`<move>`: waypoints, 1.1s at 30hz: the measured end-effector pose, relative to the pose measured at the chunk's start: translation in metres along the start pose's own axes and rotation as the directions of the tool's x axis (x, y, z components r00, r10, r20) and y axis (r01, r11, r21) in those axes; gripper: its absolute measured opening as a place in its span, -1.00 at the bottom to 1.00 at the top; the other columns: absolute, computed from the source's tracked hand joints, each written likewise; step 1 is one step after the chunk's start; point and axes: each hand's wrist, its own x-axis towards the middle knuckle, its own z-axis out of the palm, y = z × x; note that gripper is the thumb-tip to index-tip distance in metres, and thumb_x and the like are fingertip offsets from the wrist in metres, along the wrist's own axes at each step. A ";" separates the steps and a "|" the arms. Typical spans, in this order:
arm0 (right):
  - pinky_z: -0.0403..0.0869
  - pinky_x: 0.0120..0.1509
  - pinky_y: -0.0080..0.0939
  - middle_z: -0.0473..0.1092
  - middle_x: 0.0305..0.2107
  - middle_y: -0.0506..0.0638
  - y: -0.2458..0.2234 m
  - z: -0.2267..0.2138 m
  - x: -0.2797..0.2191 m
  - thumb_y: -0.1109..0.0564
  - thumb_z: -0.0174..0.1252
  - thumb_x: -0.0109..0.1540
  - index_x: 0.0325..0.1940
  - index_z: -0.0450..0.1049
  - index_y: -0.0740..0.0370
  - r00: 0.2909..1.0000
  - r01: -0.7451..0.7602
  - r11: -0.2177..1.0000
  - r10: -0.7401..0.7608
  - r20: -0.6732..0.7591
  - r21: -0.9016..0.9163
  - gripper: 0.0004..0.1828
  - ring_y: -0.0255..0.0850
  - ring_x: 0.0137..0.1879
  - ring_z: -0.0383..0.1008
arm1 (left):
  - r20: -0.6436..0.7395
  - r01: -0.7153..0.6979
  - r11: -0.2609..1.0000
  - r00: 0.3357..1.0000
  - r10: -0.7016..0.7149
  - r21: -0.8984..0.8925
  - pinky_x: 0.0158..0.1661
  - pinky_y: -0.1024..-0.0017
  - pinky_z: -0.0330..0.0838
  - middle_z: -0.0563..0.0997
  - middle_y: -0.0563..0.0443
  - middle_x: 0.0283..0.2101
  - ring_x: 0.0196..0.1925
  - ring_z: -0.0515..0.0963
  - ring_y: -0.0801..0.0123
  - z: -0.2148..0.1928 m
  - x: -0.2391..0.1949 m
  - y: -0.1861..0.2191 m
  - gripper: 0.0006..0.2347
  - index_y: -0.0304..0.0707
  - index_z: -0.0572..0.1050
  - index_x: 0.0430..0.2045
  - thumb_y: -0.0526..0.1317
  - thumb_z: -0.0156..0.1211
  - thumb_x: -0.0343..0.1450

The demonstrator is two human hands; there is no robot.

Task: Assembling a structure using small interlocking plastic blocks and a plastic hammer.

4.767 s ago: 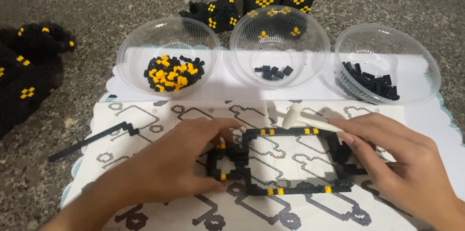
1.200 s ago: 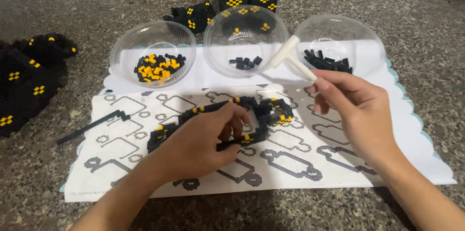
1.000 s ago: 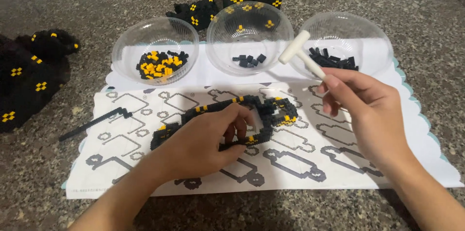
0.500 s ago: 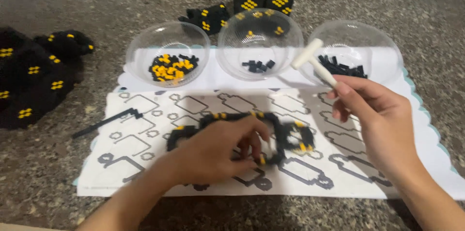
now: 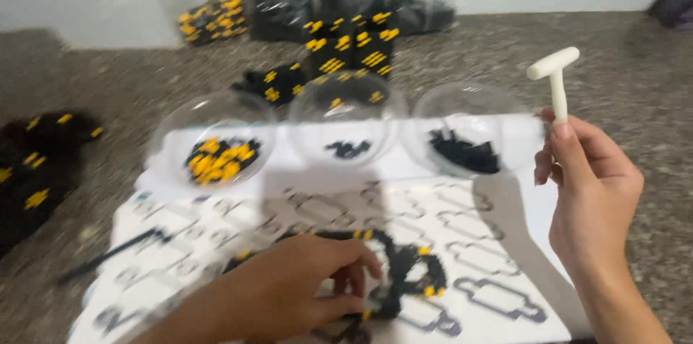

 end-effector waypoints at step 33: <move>0.20 -0.34 -0.63 0.43 -0.06 -0.19 0.025 -0.015 0.013 -0.06 0.05 0.36 -0.13 0.36 -0.10 0.995 -0.031 0.999 0.034 0.099 -0.035 -0.92 -0.60 -0.41 0.21 | -0.334 -0.407 0.795 0.748 0.573 0.450 -0.42 0.38 0.37 0.55 -0.04 -0.46 -0.46 0.51 0.25 -0.050 0.040 0.021 -0.98 -0.35 0.48 -0.48 -0.40 0.19 0.32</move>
